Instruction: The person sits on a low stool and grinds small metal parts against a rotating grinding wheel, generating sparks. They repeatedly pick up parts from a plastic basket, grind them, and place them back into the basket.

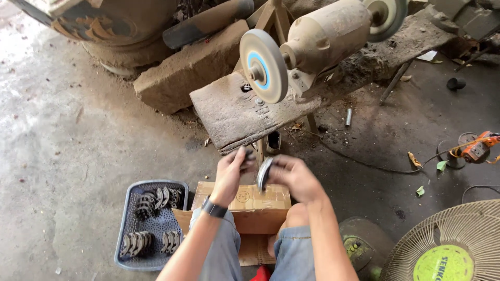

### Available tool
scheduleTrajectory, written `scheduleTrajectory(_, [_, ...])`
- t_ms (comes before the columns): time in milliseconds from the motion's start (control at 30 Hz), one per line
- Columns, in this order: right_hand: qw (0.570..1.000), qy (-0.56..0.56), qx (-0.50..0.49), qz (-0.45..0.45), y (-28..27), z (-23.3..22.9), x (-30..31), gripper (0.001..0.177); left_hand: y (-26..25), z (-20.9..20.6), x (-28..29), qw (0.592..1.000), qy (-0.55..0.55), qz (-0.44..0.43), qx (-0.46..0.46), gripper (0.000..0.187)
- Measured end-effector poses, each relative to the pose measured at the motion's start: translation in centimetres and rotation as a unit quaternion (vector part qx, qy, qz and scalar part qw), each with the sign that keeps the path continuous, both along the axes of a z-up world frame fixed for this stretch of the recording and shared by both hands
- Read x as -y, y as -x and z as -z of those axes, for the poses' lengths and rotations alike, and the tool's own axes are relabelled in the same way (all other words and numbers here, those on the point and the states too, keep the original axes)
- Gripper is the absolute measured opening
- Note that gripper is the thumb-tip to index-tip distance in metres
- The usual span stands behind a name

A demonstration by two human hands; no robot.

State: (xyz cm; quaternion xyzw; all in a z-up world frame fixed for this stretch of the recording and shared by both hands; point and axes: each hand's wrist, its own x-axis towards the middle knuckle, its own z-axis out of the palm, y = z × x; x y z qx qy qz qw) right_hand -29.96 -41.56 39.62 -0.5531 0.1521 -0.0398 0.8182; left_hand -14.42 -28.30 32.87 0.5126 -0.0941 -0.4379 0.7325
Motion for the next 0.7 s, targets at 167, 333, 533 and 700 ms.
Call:
scheduleTrajectory(167, [0.941,-0.169,-0.032,0.290,-6.2,8.5,7.0,0.015,-3.0,1.9,6.0,0.966,-0.139,-0.021,0.218,0.043])
scheduleTrajectory(333, [0.895,-0.252,0.003,0.368,-10.8,15.5,11.6,0.016,-6.4,3.1,11.5,0.881,-0.202,0.002,0.427,0.046])
scheduleTrajectory(533, [0.891,-0.278,0.057,0.355,-12.3,16.7,12.5,0.019,-7.5,3.6,13.3,0.874,-0.202,0.009,0.443,0.027])
scheduleTrajectory(700, [0.894,-0.270,0.088,0.346,-12.6,15.7,12.3,0.018,-7.2,2.8,12.4,0.847,-0.128,-0.062,0.512,0.022])
